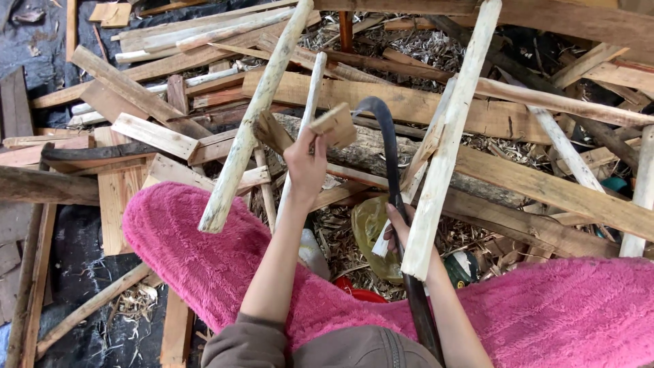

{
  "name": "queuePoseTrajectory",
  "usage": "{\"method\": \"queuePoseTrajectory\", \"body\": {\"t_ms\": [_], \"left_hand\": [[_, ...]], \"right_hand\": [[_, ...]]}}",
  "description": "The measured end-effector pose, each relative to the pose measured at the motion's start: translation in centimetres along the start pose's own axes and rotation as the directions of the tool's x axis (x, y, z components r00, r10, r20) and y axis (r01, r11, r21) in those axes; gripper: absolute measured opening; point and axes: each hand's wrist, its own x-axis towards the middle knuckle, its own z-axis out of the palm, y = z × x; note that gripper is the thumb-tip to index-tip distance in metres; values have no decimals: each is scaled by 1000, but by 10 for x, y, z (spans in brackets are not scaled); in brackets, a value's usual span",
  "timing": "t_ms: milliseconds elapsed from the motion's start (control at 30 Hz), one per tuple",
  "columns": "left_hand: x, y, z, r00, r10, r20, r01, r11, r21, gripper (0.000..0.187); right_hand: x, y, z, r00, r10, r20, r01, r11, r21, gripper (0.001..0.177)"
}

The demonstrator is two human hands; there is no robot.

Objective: Assembling a wooden frame by positioning slats and nailing them together

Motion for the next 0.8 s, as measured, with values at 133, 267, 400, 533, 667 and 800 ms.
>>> {"method": "queuePoseTrajectory", "body": {"t_ms": [133,267,400,533,667,800], "left_hand": [[20,-2,21,992,-110,-63,101,987,-123,5],[36,-18,34,999,-33,30,32,999,21,8],[41,-55,49,997,30,72,-42,985,168,11],[35,-47,47,997,32,66,-46,972,232,20],[31,-41,49,998,46,43,-55,972,229,29],[25,-35,43,1000,27,7,-28,959,281,21]], "right_hand": [[11,20,1,999,-18,-39,15,997,-74,52],[18,30,0,999,-1,-36,-5,987,-163,56],[34,35,6,991,-127,-52,106,952,-287,37],[25,1,18,967,-233,-105,180,913,-366,31],[36,23,17,975,-187,-122,129,916,-379,35],[46,30,14,973,-162,-165,112,955,-273,31]]}}
